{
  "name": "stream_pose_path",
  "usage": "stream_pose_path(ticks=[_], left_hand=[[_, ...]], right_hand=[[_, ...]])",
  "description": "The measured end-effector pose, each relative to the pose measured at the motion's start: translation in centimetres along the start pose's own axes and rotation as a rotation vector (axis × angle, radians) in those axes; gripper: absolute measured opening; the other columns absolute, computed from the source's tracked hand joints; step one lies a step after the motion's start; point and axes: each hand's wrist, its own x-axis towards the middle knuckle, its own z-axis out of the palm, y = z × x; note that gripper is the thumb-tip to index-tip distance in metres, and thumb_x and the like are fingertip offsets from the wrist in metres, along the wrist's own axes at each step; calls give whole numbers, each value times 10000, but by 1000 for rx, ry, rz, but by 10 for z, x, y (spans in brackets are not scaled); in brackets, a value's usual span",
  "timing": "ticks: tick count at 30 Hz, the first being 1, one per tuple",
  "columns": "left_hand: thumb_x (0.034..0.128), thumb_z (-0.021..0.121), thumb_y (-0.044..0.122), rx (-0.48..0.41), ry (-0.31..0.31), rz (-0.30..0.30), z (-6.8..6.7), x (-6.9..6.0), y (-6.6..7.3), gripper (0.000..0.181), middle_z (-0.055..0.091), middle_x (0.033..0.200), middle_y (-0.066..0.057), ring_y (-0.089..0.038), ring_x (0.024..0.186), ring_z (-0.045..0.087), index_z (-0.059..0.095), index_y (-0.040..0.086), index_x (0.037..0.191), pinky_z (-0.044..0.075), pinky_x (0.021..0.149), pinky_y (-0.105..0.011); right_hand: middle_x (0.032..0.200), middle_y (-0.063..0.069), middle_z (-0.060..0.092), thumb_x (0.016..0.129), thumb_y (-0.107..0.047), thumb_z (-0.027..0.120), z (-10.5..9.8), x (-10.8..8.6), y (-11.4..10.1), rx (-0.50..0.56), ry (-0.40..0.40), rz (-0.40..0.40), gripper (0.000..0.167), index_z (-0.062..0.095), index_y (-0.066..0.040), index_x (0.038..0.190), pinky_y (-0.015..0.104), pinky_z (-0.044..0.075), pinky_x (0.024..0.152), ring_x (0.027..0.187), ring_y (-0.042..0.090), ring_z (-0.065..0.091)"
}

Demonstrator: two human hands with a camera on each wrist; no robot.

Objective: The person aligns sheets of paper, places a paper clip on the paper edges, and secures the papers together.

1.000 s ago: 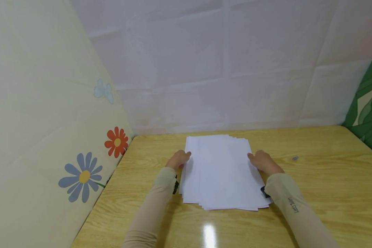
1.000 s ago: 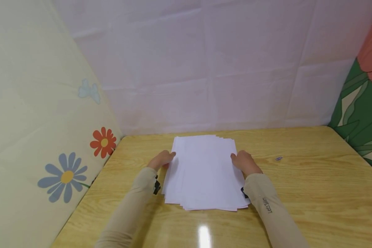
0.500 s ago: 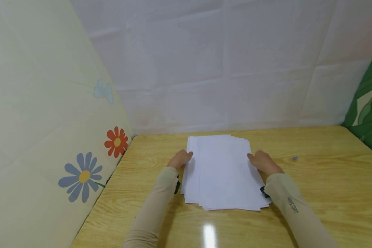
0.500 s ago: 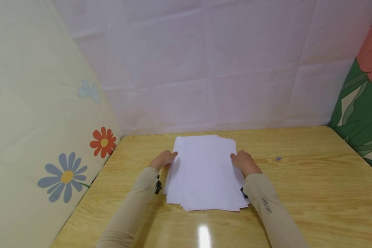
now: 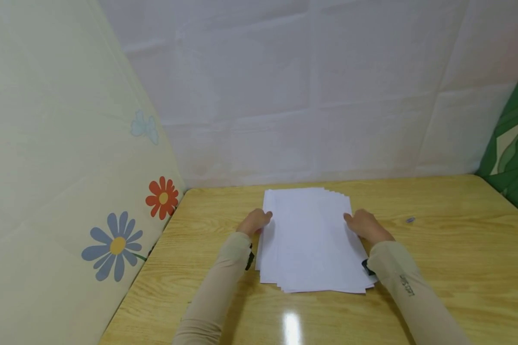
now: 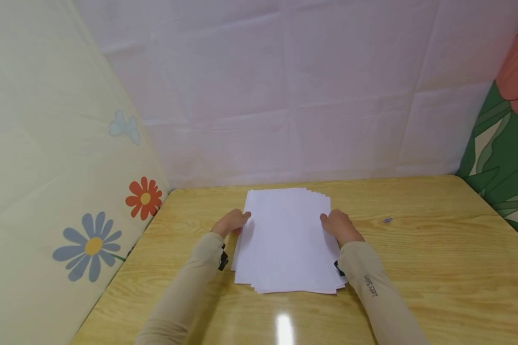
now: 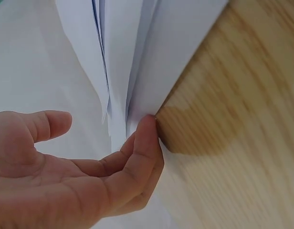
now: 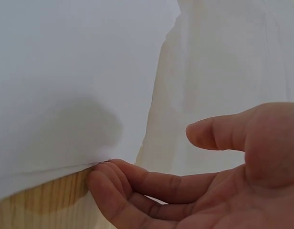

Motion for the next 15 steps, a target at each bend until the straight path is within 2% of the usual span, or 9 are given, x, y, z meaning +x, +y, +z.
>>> stream_pose_path(ticks=[7,11,14,15], left_hand=[[1034,406,320,-15,-5,9,3,-3,3,436,452,646,-76,-161,506,374,567,-66,1158,322,472,-271],[1033,403,319,-3,5,49,4,-6,4,479,592,943,-159,-196,643,466,543,-86,1246,390,575,-295],[1033,400,318,0,9,74,5,-7,5,501,587,1157,-188,-216,743,511,514,-94,1295,426,647,-314],[1034,395,317,5,8,78,6,-7,5,503,584,1173,-196,-221,751,518,512,-96,1296,431,653,-317]], right_hand=[[681,100,416,1018,-221,320,1,1,0,5,-11,8,439,496,175,949,301,400,580,650,224,458],[679,99,410,1020,-223,321,1,1,0,0,-15,9,440,493,176,953,304,399,581,649,225,457],[674,94,407,1020,-221,324,1,1,1,3,-9,-5,433,499,164,929,304,397,581,645,222,455],[660,89,420,1019,-222,328,2,2,1,3,-6,-9,434,510,155,905,300,399,573,630,216,460]])
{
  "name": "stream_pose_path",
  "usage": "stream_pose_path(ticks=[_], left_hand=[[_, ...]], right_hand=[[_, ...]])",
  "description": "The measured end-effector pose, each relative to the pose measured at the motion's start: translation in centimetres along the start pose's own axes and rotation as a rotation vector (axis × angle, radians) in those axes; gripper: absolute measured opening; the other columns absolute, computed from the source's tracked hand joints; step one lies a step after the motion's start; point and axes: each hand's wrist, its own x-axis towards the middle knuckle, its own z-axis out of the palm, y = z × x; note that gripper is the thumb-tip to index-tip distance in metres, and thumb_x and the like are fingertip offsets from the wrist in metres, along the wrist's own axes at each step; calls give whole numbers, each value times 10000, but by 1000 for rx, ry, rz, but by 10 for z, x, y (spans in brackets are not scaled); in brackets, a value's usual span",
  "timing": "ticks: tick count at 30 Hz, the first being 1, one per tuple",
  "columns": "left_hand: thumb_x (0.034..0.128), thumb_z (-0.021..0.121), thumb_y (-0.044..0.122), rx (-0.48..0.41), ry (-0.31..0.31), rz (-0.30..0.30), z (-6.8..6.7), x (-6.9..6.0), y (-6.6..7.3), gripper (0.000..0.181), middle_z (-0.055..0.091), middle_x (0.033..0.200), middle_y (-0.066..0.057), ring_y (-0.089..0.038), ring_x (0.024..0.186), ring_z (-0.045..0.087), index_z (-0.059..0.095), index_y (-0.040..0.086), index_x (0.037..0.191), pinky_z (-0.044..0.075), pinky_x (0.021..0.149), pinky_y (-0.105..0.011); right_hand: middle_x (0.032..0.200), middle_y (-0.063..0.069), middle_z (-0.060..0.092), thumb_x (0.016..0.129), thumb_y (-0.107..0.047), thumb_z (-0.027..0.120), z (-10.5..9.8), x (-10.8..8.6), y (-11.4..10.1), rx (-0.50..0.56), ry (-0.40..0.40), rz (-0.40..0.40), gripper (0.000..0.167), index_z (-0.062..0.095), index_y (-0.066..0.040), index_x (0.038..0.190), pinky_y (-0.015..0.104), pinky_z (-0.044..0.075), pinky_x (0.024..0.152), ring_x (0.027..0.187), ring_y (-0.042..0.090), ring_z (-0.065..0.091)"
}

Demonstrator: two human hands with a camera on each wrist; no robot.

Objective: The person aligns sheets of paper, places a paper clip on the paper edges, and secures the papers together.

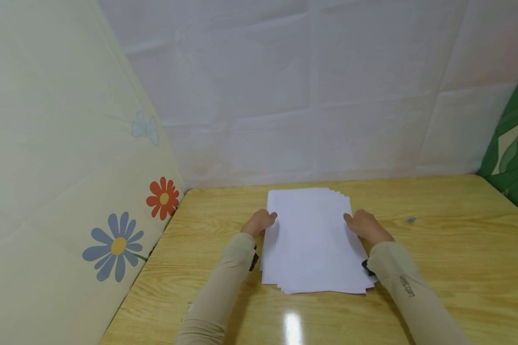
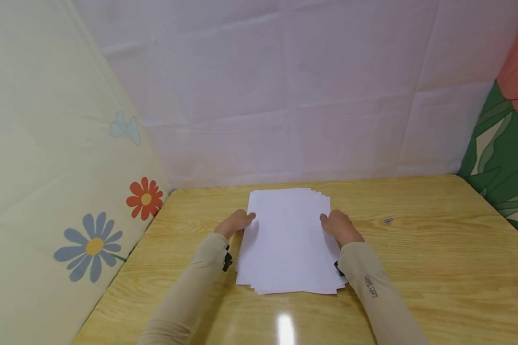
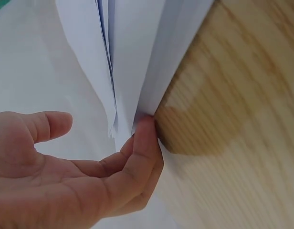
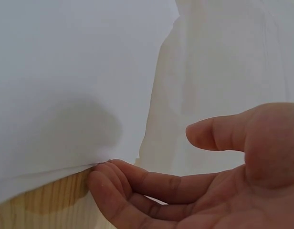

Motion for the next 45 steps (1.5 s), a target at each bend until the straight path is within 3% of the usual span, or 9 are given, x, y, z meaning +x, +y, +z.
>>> stream_pose_path(ticks=[6,12,16,26,30,35,38,41,45], left_hand=[[1034,401,319,7,-7,-13,3,3,2,504,587,1189,-204,-240,784,555,507,-95,1301,476,711,-363],[1029,404,307,25,-14,-11,6,7,3,496,589,1195,-206,-246,816,573,512,-104,1285,497,738,-378],[1036,401,300,-10,-21,-19,7,1,6,501,553,1283,-225,-294,950,594,479,-104,1323,496,841,-424],[1039,391,311,-50,-26,4,9,-3,8,529,515,1329,-254,-347,1035,588,444,-117,1345,489,880,-451],[1033,400,312,-136,-32,23,7,-3,3,549,465,1386,-246,-342,1098,553,398,-110,1383,463,924,-455],[1028,395,289,-312,-31,40,2,-6,-6,599,345,1471,-260,-341,1179,505,265,-126,1440,427,990,-445],[1018,396,265,-381,17,48,1,-7,-8,599,416,1378,-286,-295,998,545,266,-161,1419,442,960,-420],[1003,408,254,-423,74,44,1,-6,-9,566,488,1227,-263,-220,803,477,337,-174,1367,448,895,-396],[992,421,237,-541,96,30,4,-6,-8,487,488,1084,-181,-191,814,449,412,-173,1255,461,888,-382]], right_hand=[[586,65,473,1018,-226,342,2,1,0,-8,12,-9,434,534,91,793,276,397,527,541,169,461],[600,88,494,1018,-219,347,2,-1,-3,-9,17,-13,438,540,123,825,285,410,536,542,179,480],[604,95,501,1016,-215,346,2,-1,-4,-14,21,-21,440,538,141,843,290,415,538,540,182,486],[658,119,485,1013,-216,342,3,0,-3,-34,18,-10,444,529,165,881,305,420,567,599,212,487],[634,94,479,1016,-236,354,2,3,2,-7,0,-10,429,528,109,829,301,406,567,584,199,471],[569,44,478,1007,-261,371,-4,6,13,60,4,-20,435,503,10,694,286,381,541,536,172,452],[536,10,456,1007,-262,369,-9,5,18,148,8,-42,461,472,-48,611,283,372,536,515,150,434],[577,10,454,998,-260,387,-12,4,22,295,-13,-66,439,461,-53,618,281,405,561,548,145,439],[785,102,527,996,-312,425,-12,5,27,441,-58,-87,425,518,52,799,290,506,679,711,192,530]])
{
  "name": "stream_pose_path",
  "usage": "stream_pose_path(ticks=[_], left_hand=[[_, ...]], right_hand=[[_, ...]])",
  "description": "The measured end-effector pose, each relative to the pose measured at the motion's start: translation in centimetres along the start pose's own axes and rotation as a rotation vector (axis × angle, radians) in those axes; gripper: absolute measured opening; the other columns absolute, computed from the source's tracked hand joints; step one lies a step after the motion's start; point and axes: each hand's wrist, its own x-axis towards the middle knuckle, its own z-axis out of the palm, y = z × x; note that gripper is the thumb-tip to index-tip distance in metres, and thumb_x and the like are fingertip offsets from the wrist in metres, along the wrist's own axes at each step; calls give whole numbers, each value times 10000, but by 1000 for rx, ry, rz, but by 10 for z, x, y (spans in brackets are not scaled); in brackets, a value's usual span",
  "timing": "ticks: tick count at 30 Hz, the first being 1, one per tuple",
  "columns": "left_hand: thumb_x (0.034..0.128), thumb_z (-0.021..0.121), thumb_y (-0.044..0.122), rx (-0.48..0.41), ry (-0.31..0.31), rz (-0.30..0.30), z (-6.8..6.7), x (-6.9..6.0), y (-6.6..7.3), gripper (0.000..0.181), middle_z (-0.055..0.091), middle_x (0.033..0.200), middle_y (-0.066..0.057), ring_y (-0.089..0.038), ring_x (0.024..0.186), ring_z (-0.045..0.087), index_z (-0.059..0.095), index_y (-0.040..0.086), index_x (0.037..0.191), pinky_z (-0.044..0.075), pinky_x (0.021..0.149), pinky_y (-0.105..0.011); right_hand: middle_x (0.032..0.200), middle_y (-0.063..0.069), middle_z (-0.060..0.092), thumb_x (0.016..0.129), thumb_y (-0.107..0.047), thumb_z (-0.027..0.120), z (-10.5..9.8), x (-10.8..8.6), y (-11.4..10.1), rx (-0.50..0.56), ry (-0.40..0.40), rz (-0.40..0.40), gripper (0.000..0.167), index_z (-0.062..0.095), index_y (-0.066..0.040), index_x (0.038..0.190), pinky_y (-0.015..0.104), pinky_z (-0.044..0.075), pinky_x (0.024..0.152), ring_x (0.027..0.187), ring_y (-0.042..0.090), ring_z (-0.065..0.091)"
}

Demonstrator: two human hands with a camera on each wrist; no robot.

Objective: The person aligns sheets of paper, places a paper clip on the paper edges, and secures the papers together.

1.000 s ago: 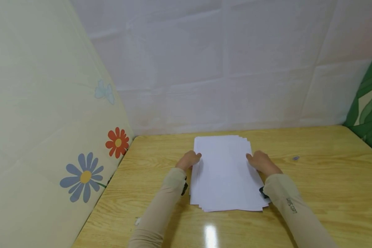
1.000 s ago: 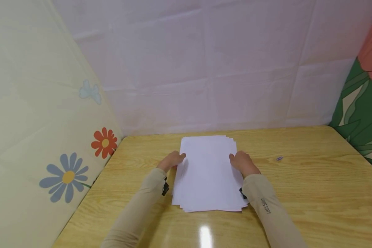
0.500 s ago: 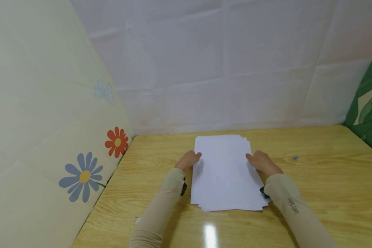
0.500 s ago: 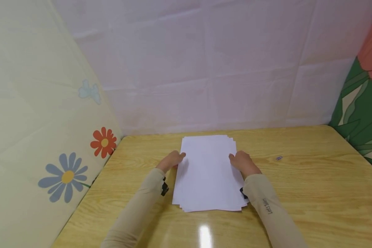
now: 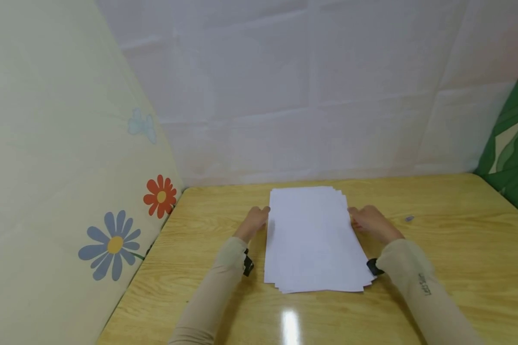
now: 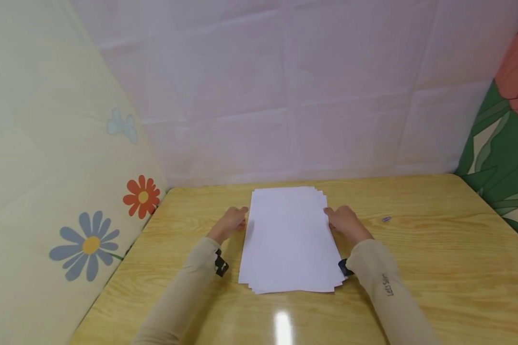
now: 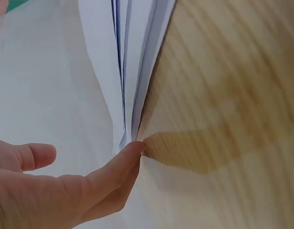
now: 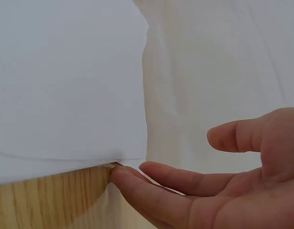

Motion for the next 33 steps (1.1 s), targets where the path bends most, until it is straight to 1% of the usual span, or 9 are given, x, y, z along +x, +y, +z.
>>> stream_pose_path(ticks=[1,4,11,16,20,24,28,30,33], left_hand=[[990,423,229,-43,-1,-9,1,0,0,472,466,1028,-160,-199,814,446,411,-173,1236,467,885,-384],[996,420,215,-153,-19,-37,2,1,0,495,443,1061,-158,-255,943,468,356,-182,1284,462,947,-409],[1015,389,206,-272,-40,-69,4,-1,1,599,328,1374,-318,-397,1187,429,170,-164,1433,432,994,-437],[1016,390,180,-369,-74,-66,3,-6,4,603,324,1334,-331,-323,1021,485,123,-155,1440,432,988,-451],[1002,403,152,-403,-82,-58,5,-5,4,565,411,1187,-271,-221,833,484,166,-153,1414,454,953,-434],[977,423,110,-412,-97,-40,7,-2,2,400,477,923,-131,-167,742,482,344,-144,1276,491,814,-335],[942,414,63,-430,-114,9,10,-3,1,127,406,676,-11,-100,623,426,459,-44,892,422,612,-218],[942,417,55,-423,-116,-3,9,-8,6,172,350,628,8,-94,594,386,408,15,775,375,585,-209],[947,458,70,-391,-94,-37,11,-10,10,154,355,726,-25,-132,664,381,405,17,813,366,636,-233]], right_hand=[[844,132,534,998,-325,425,0,0,0,19,-12,3,444,520,84,856,301,515,718,762,210,545],[960,184,531,1016,-328,399,3,-3,-3,42,-22,37,483,496,144,989,325,517,792,866,248,555],[1058,229,507,1040,-286,346,5,-6,-7,80,-38,77,525,411,220,1163,390,507,878,964,283,538],[1092,240,491,1038,-295,347,5,-5,-7,96,-48,81,560,360,233,1223,399,495,906,994,291,525],[1092,241,483,1035,-288,348,7,-6,-8,108,-45,84,551,356,231,1221,405,488,916,994,292,520],[1049,220,492,1034,-264,349,8,-7,-10,123,-31,88,511,379,224,1181,394,499,895,954,270,525],[1033,214,499,1034,-256,352,9,-6,-11,122,-24,90,491,397,217,1156,394,503,889,941,264,529],[1035,210,499,1036,-259,354,10,-6,-10,121,-25,91,487,401,211,1152,394,501,891,945,264,528],[1029,196,502,1038,-261,356,9,-6,-9,125,-28,86,474,414,200,1135,381,503,883,940,255,531]])
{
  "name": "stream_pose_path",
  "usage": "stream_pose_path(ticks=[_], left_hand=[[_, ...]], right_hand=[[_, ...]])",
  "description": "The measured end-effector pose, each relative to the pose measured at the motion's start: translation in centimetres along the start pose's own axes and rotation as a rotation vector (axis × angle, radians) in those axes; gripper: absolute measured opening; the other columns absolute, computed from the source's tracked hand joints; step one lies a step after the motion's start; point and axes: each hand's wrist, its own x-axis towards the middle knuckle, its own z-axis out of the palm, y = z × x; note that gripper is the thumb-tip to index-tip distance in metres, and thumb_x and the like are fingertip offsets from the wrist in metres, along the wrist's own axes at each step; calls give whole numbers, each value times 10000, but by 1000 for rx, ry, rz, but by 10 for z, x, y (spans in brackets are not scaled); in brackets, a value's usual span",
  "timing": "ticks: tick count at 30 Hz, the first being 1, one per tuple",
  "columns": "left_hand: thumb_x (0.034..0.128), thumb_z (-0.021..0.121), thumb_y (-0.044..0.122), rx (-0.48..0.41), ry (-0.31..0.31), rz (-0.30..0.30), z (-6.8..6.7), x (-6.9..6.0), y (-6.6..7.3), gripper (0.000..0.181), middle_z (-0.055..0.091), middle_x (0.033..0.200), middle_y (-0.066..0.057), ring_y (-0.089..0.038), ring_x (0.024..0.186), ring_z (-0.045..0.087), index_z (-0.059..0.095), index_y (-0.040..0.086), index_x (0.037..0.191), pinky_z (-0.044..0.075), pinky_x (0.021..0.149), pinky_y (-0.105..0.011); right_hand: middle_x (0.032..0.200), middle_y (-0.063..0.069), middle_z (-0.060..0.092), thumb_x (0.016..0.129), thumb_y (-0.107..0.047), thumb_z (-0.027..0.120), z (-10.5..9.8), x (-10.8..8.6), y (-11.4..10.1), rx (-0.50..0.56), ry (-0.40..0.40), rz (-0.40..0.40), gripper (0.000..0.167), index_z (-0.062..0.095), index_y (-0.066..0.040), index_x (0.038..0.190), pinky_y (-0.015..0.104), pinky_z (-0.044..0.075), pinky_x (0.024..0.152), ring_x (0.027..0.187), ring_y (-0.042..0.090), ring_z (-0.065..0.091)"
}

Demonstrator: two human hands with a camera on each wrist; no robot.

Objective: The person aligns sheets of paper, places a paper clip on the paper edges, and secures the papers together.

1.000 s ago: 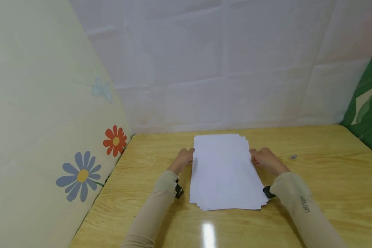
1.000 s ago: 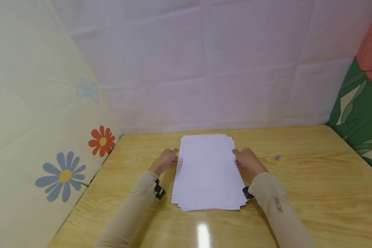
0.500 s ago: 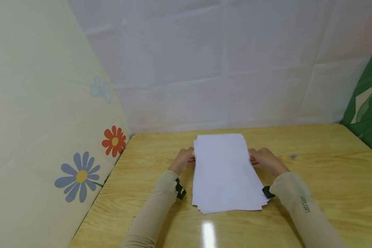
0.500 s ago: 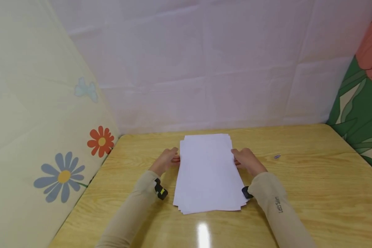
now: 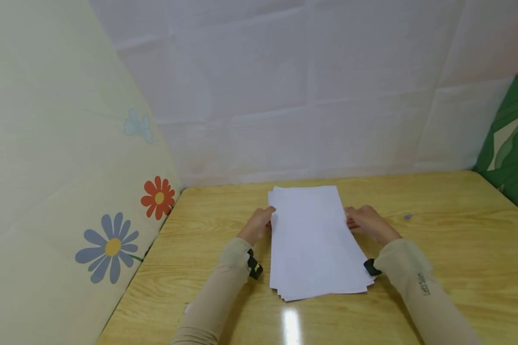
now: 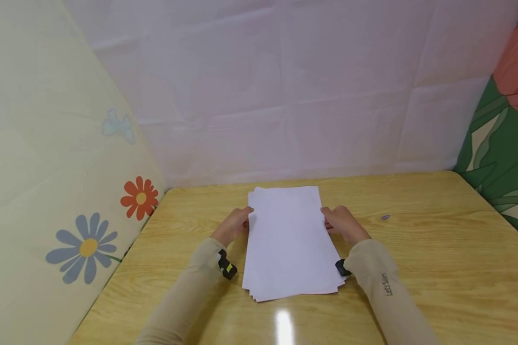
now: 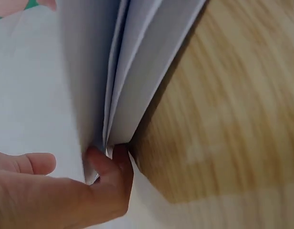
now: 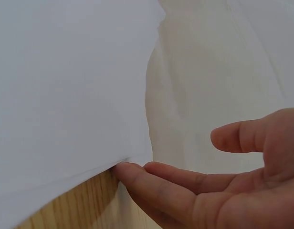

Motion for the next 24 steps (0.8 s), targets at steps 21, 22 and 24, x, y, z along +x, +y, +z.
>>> stream_pose_path(ticks=[21,22,24], left_hand=[[799,367,-135,155,-38,90,8,-10,-3,516,388,1362,-343,-369,1232,392,313,-261,1296,318,1075,-445],[804,361,-142,140,-47,83,9,-13,-1,535,364,1378,-354,-389,1261,373,281,-255,1321,300,1088,-455],[817,349,-148,107,-53,78,11,-16,1,575,313,1418,-359,-419,1317,321,224,-229,1372,261,1110,-472]], right_hand=[[1001,177,509,1029,-197,376,3,4,2,23,12,0,413,417,202,1131,316,519,826,898,220,533],[993,171,513,1029,-191,381,3,4,2,25,12,-2,401,425,197,1120,308,520,818,889,214,534],[970,158,520,1029,-177,395,2,5,3,26,10,-10,376,438,190,1094,298,523,800,871,202,537]])
